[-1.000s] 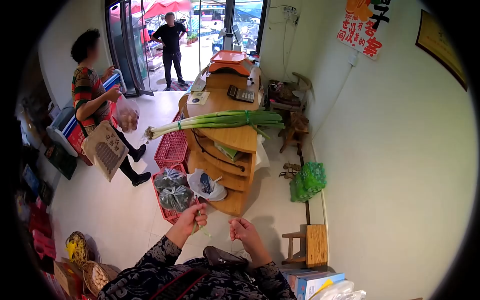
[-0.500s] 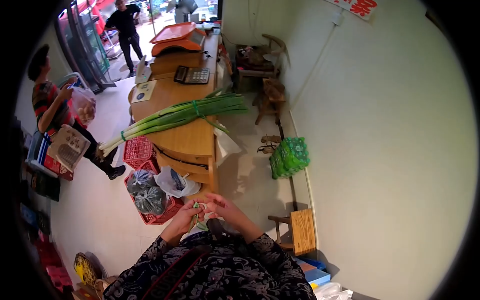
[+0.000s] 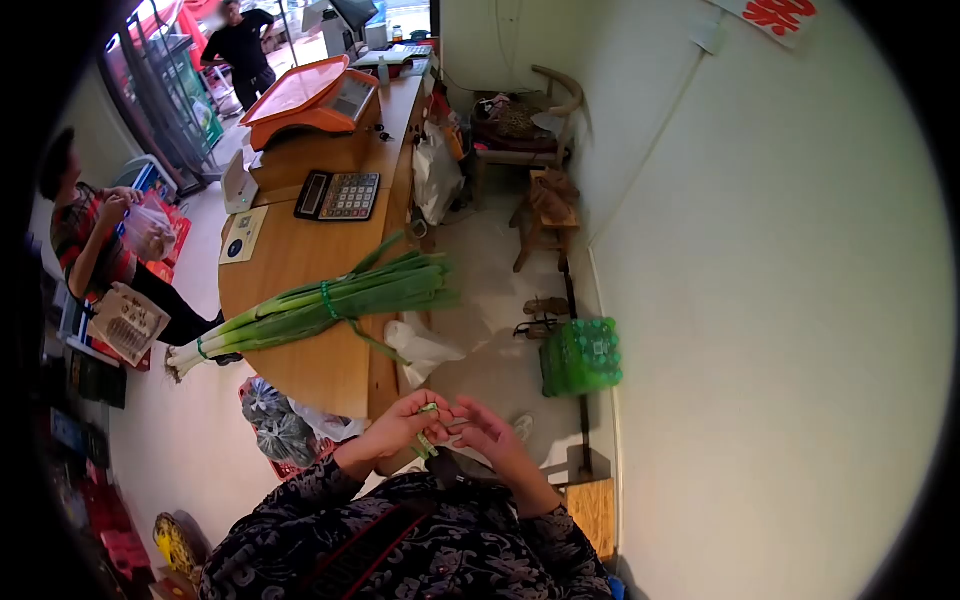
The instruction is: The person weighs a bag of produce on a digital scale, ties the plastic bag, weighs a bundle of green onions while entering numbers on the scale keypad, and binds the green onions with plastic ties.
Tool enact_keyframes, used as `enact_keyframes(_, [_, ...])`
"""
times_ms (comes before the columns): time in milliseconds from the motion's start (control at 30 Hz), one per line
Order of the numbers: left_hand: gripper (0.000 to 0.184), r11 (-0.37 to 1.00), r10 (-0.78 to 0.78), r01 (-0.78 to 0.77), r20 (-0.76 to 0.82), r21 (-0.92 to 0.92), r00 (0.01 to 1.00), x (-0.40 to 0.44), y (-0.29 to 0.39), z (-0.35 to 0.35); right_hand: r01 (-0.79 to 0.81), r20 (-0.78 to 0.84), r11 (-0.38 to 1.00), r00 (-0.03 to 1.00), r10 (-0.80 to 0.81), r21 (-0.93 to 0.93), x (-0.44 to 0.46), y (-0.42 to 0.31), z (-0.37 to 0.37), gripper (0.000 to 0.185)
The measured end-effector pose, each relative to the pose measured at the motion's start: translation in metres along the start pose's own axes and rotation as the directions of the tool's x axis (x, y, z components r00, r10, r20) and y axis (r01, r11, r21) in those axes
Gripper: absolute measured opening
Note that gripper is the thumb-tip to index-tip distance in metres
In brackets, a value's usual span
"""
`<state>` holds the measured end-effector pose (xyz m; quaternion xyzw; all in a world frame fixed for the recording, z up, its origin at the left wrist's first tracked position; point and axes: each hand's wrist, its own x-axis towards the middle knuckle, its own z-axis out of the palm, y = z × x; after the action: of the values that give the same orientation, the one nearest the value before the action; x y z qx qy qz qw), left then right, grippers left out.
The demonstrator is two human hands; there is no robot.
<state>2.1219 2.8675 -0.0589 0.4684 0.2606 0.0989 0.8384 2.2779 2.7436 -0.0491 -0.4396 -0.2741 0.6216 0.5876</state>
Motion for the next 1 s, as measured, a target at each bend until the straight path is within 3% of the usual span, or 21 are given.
enact_keyframes(233, [0.014,0.983,0.081,-0.114,-0.221,-0.142,0.972,0.112,0.032,0.055,-0.011,0.240,1.000,0.971,0.017,-0.027,0.071,-0.097,-0.111,0.062])
enact_keyframes(367, [0.014,0.990,0.087,-0.119,-0.333,-0.078,0.939,0.147,0.053,0.069,-0.122,0.389,0.992,0.915,0.107,0.012,0.112,-0.127,-0.149,0.058])
enact_keyframes(500, [0.012,0.973,0.046,-0.142,-0.445,-0.185,0.894,0.170,0.082,0.070,-0.153,0.505,0.987,0.856,0.109,0.048,0.157,-0.140,-0.157,0.056])
enact_keyframes(700, [0.013,0.968,0.149,-0.225,-0.469,-0.110,0.870,0.205,0.138,0.044,-0.224,0.657,0.969,0.747,0.100,0.107,0.242,-0.155,-0.166,0.066])
enact_keyframes(800, [0.014,0.951,0.230,-0.297,-0.444,-0.087,0.866,0.220,0.166,0.019,-0.156,0.738,0.986,0.672,0.059,0.064,0.289,-0.189,-0.156,0.072])
enact_keyframes(1000, [0.015,0.961,0.240,-0.276,-0.574,0.025,0.783,0.244,0.201,-0.035,-0.221,0.770,0.975,0.627,0.121,0.027,0.362,-0.211,-0.133,0.075])
